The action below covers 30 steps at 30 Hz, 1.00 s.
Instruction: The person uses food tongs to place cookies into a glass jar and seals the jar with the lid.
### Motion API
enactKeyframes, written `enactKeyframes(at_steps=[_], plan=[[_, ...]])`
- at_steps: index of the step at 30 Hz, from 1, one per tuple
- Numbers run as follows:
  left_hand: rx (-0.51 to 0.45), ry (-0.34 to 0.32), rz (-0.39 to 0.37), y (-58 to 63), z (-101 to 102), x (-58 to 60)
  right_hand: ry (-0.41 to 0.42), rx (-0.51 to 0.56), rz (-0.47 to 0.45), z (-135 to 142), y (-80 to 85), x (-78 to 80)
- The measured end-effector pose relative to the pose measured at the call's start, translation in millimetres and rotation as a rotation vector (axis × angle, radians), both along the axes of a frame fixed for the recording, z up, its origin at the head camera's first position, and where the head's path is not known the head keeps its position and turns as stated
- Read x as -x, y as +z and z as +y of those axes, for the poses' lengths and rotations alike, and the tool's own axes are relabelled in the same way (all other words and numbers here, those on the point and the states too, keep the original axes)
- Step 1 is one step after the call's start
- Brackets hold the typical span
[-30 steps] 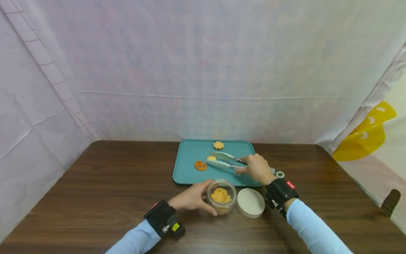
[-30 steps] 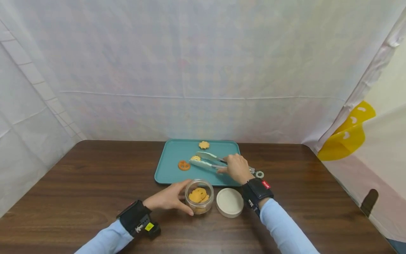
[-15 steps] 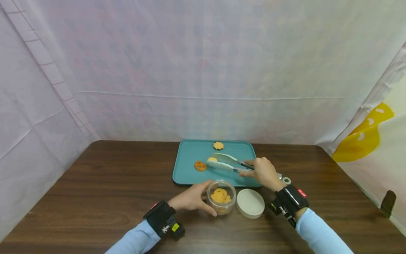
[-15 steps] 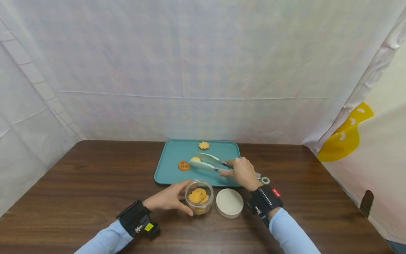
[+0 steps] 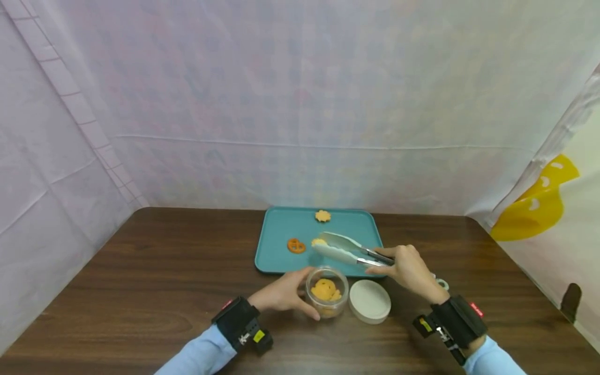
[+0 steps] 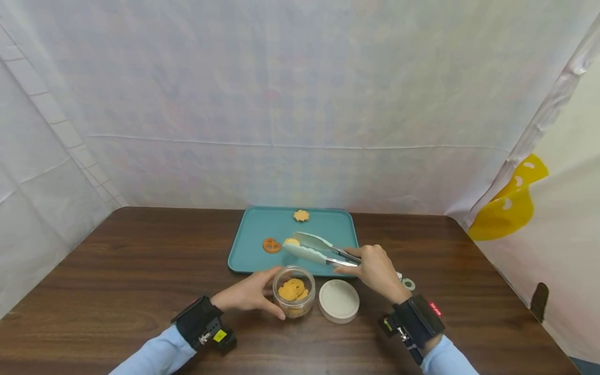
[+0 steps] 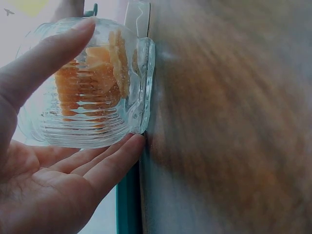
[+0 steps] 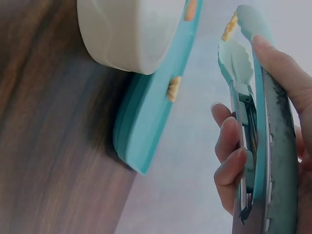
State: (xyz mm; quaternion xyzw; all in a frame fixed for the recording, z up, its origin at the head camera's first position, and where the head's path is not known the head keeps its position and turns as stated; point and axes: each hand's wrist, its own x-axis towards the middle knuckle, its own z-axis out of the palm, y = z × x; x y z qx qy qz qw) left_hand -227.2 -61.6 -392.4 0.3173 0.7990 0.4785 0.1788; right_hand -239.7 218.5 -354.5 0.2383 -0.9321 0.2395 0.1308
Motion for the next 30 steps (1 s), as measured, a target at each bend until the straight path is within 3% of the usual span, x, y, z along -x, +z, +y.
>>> enactKeyframes(at_steps=[14, 19, 30], plan=[[0.009, 0.000, 0.018, 2.3, 1, -1.9, 0.004, 0.065, 0.040, 20, 7.5, -32.8], [0.011, 0.002, 0.003, 2.4, 1, -1.7, -0.004, 0.079, 0.009, 27, 11.6, -38.9], [0.042, 0.006, 0.023, 1.9, 0, -0.5, 0.159, 0.105, 0.107, 34, 10.7, -48.8]])
